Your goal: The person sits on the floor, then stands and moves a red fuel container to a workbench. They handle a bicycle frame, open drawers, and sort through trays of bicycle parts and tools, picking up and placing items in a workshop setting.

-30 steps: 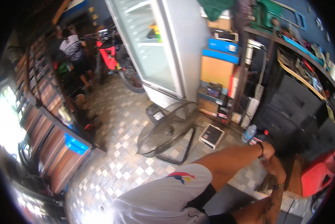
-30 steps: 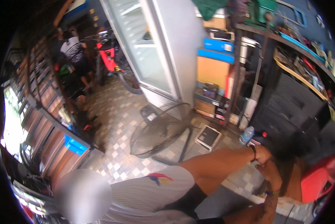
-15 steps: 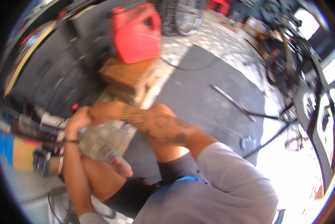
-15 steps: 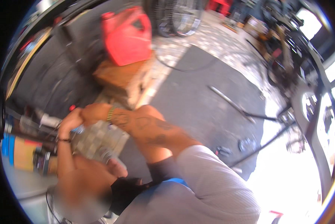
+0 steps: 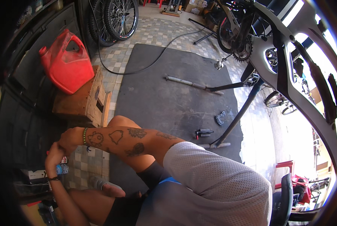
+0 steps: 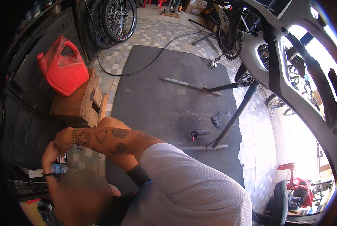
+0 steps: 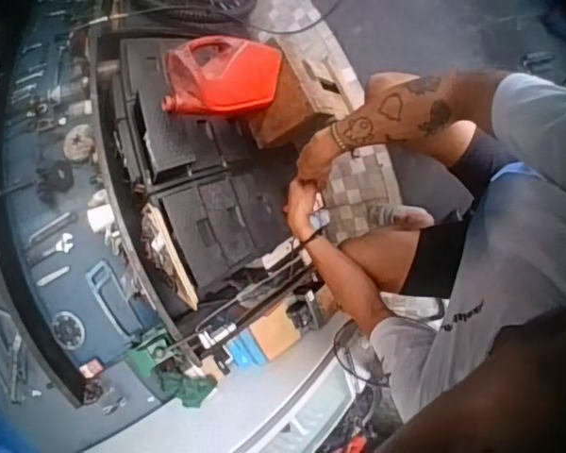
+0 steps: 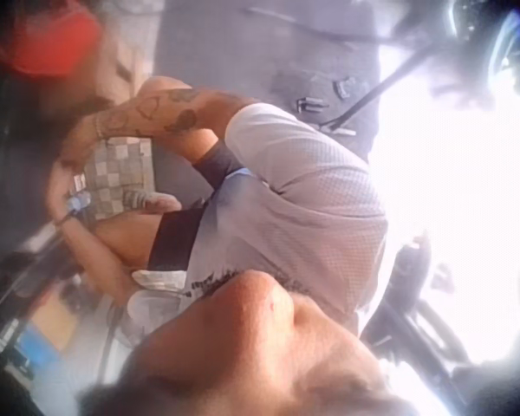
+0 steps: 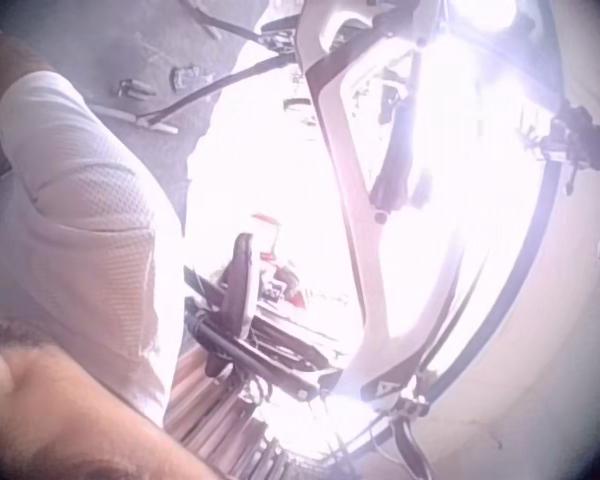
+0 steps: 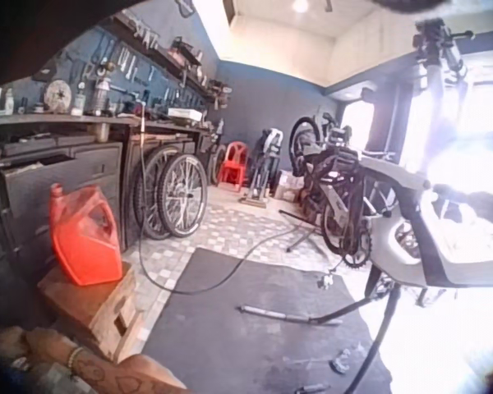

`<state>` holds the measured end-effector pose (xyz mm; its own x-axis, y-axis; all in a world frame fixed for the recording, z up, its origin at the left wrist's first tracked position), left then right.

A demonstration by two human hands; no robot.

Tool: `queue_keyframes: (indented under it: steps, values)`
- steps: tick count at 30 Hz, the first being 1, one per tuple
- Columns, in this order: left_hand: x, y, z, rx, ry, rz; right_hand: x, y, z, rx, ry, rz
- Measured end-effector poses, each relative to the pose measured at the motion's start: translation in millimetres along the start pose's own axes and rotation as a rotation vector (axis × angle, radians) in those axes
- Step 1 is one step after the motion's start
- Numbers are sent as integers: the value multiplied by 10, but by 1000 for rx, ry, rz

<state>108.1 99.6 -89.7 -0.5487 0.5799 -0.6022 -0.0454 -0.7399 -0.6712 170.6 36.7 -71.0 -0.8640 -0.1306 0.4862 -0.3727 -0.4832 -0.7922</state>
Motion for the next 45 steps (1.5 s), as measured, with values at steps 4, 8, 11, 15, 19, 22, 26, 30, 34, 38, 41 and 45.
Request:
queue_keyframes:
  steps: [4,8,11,15,19,22,26,30,34,38,41,45]
  values:
    - [-364,20,68,37,-22,0,-69,28,-19,-3,-4,20]
    - [-324,11,119,50,-40,92,-12,-8,-22,-22,-31,22]
    - [-296,0,130,38,-41,66,19,-3,-2,-25,-49,1]
    - [-40,-1,98,-15,-21,93,37,23,49,18,-18,-8]
    - [-61,-43,162,-28,-74,-4,143,10,113,21,-56,-10]
    - [-381,-58,242,5,-145,-75,130,94,-63,-56,-102,0]
    - [-277,-51,239,90,-244,-186,194,151,-315,-168,-118,56]
    - [-109,-123,320,10,-411,-229,197,181,-402,-212,-133,28]
    - [-59,-109,331,81,-435,-254,241,173,-421,-190,-143,3]
    - [379,-153,294,16,-375,-164,284,130,-389,-192,-101,12]
    - [472,-136,276,31,-305,-65,310,106,-413,-130,-91,7]
    - [203,-73,168,22,-245,-94,145,129,-429,-168,-80,45]
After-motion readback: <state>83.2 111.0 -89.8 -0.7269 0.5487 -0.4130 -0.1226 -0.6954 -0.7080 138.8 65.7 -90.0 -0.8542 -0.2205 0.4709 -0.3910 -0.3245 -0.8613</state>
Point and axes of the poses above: each hand's wrist, its own z-axis away from the middle knuckle, its own y-axis out of the palm, x = y × z, the point moved 10 cm from there along -z, towards the middle knuckle, and after that the axes turned 13 degrees about x, right-handed, at the moved point
